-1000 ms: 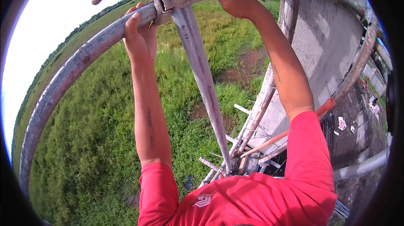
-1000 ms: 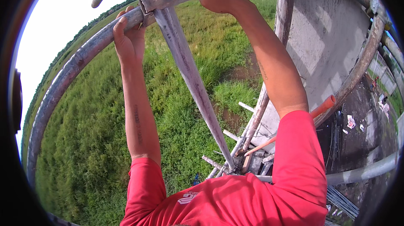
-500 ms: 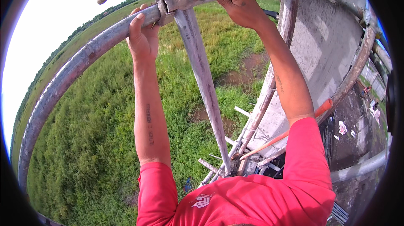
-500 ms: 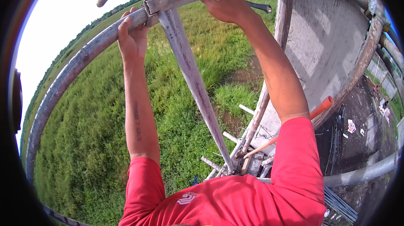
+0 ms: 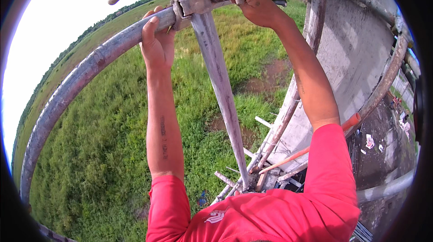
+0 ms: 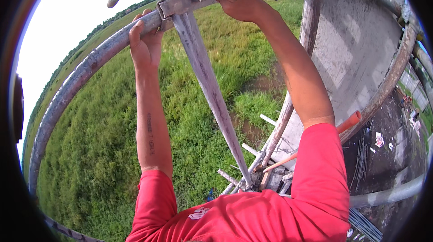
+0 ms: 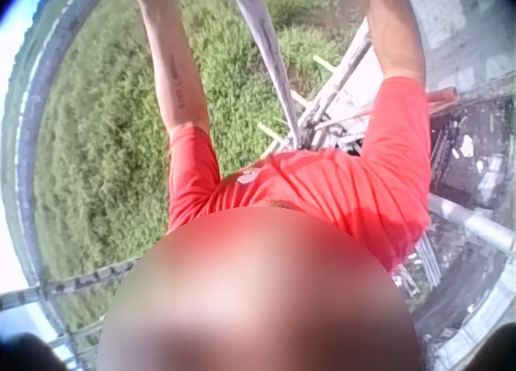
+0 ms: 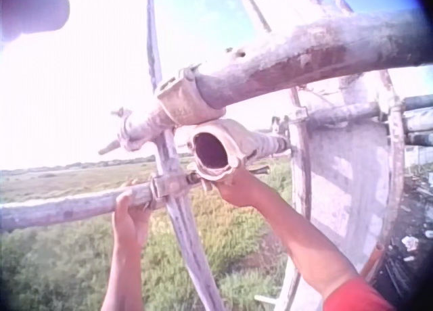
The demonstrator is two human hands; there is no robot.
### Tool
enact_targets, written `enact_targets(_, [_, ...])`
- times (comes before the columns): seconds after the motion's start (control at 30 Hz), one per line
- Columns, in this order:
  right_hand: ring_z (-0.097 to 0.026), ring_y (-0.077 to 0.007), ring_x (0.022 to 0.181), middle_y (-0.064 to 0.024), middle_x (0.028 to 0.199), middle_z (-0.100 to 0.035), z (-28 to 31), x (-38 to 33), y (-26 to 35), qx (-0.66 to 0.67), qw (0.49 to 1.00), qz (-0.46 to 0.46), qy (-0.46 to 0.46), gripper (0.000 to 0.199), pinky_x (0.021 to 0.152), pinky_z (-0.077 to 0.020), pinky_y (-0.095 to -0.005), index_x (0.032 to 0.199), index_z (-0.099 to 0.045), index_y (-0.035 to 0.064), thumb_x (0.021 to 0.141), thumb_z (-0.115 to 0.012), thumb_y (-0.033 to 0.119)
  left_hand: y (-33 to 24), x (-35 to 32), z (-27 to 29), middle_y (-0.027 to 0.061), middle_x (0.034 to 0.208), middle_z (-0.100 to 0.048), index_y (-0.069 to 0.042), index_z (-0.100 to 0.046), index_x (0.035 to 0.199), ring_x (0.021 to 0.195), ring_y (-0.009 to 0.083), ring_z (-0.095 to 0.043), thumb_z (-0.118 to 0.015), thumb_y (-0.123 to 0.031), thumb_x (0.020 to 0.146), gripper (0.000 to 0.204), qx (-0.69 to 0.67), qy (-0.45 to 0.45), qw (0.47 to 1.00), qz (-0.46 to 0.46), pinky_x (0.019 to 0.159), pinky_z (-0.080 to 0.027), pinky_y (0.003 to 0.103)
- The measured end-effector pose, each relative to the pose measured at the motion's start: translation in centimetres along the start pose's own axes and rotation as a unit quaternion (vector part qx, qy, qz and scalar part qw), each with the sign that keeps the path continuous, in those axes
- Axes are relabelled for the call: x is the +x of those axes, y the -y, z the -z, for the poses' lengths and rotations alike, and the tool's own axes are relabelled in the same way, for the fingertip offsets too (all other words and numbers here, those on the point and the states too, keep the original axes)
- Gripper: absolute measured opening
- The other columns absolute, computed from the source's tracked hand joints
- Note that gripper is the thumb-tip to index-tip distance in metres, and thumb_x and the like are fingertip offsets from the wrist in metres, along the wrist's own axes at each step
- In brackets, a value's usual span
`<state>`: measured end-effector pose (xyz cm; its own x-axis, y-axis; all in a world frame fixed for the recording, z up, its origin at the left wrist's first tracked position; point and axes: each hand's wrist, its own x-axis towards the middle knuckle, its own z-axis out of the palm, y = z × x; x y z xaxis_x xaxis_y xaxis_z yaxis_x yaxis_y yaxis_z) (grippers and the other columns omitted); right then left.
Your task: The person climbs a metal scaffolding structure and uses a wrench to tighten bolts on the scaffolding joints. The person secures multiple connections by rotating the wrench while holding the scaffolding poles with the other hand.
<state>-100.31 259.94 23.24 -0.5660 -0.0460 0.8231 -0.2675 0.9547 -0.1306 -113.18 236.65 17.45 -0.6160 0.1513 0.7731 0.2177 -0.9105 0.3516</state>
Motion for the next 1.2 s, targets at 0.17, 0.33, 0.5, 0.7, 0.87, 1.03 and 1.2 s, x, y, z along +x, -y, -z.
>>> enact_targets(0.17, [-0.049,-0.0131,0.071,-0.0029,0.074,-0.054,-3.0,-5.4,7.1,0.277,0.934,-0.202,-0.097,0.043,0.068,-0.0434,-0.0321,0.098,-0.059,0.0006,0.108,-0.047,0.041,0.0,0.2,-0.1,0.0129,0.129,-0.057,-0.006,-0.054,0.125,0.124,0.0300,-0.055,-0.071,-0.018,0.088,0.042,0.009,-0.009,1.000,-0.010,0.103,-0.049,0.054])
enact_targets(0.33, [-0.040,-0.0059,0.064,0.0029,0.075,-0.051,-0.5,-5.2,0.9,0.287,0.942,-0.083,-0.155,0.046,0.059,-0.0361,-0.0258,0.096,-0.060,0.0022,0.108,-0.045,0.044,0.0,0.3,0.2,0.0153,0.132,-0.058,-0.004,-0.053,0.125,0.121,0.0308,-0.057,-0.068,-0.017,0.090,0.040,0.002,-0.012,1.000,0.001,0.105,-0.049,0.054])
enact_targets(0.5, [-0.064,-0.0320,0.080,-0.0136,0.083,-0.067,-1.1,-2.1,-2.4,0.062,0.995,0.042,-0.073,0.048,0.075,-0.0481,-0.0454,0.113,-0.067,0.0093,0.106,-0.044,0.051,0.1,0.2,0.4,0.0145,0.132,-0.058,-0.004,-0.053,0.126,0.121,0.0315,-0.058,-0.066,-0.018,0.091,0.039,0.009,0.000,1.000,0.001,0.104,-0.049,0.054])
enact_targets(0.7, [-0.069,-0.0366,0.098,-0.0180,0.099,-0.072,-0.1,2.0,-5.6,-0.043,0.989,0.138,-0.004,0.049,0.086,-0.0512,-0.0494,0.130,-0.065,0.0150,0.105,-0.042,0.051,0.0,0.2,0.3,0.0148,0.131,-0.058,-0.004,-0.053,0.126,0.121,0.0312,-0.058,-0.066,-0.018,0.091,0.039,0.002,-0.003,1.000,0.006,0.104,-0.049,0.053])
enact_targets(0.87, [-0.069,-0.0371,0.093,-0.0181,0.092,-0.071,-0.3,-0.2,0.2,0.010,0.999,-0.042,0.013,0.048,0.083,-0.0512,-0.0504,0.122,-0.066,0.0105,0.107,-0.039,0.048,0.2,0.0,0.0,0.0161,0.130,-0.058,-0.004,-0.053,0.124,0.122,0.0311,-0.057,-0.066,-0.016,0.091,0.037,-0.003,-0.015,1.000,-0.005,0.104,-0.049,0.053])
enact_targets(1.03, [-0.042,-0.0086,0.057,0.0018,0.062,-0.044,-3.6,-5.4,6.4,0.410,0.880,-0.217,-0.105,0.049,0.055,-0.0370,-0.0294,0.088,-0.058,0.0025,0.107,-0.046,0.046,0.2,0.0,-0.1,0.0165,0.130,-0.058,-0.004,-0.053,0.124,0.120,0.0310,-0.057,-0.066,-0.016,0.092,0.037,0.009,-0.014,1.000,-0.005,0.102,-0.050,0.053])
enact_targets(1.2, [-0.051,-0.0179,0.064,-0.0050,0.066,-0.056,-0.9,-4.3,0.6,0.208,0.965,-0.112,-0.117,0.052,0.065,-0.0437,-0.0392,0.097,-0.066,0.0045,0.107,-0.042,0.049,-0.1,0.1,0.0,0.0160,0.130,-0.058,-0.003,-0.052,0.124,0.120,0.0314,-0.058,-0.066,-0.017,0.091,0.039,0.003,-0.012,1.000,0.003,0.103,-0.050,0.053])
